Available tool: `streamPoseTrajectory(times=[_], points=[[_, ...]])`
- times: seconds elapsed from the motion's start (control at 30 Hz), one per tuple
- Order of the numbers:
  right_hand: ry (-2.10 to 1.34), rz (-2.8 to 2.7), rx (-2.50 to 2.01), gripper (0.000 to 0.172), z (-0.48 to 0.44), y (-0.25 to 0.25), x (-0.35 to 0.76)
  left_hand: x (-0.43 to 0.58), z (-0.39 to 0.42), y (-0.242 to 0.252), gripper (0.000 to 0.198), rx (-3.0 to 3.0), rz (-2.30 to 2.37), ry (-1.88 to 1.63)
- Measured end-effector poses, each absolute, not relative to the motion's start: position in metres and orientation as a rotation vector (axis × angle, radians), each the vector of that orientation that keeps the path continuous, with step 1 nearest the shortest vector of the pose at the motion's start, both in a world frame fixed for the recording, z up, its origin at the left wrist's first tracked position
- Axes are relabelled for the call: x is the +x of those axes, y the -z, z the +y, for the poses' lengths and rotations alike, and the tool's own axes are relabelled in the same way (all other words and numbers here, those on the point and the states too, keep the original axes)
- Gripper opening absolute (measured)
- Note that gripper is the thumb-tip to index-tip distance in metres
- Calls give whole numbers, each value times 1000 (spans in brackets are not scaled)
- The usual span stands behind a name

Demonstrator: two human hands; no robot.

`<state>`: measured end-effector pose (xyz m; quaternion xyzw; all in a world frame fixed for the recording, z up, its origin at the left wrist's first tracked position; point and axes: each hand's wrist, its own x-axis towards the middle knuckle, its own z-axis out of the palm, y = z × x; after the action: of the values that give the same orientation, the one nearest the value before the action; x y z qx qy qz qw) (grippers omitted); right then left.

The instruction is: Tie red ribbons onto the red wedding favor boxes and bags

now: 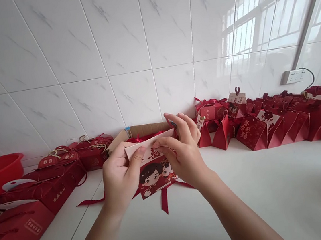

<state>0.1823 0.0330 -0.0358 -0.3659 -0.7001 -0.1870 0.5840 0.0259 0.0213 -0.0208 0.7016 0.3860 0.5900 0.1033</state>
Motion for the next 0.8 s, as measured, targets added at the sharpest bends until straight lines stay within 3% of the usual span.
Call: streamPoseTrajectory(times=[0.43, 0.57, 0.67, 0.8], points=[[293, -1623, -801, 12, 31, 30, 189, 27, 23, 23, 6, 2205, 977, -1712], [172, -1544, -805, 44, 33, 30, 194, 27, 24, 24, 5, 2224, 828, -1785], [-164, -1444, -728, 73, 32, 31, 196, 27, 22, 26, 5, 2199, 670, -1843], [-568, -1433, -602, 80, 27, 29, 193, 27, 20, 26, 9, 2133, 540, -1803]])
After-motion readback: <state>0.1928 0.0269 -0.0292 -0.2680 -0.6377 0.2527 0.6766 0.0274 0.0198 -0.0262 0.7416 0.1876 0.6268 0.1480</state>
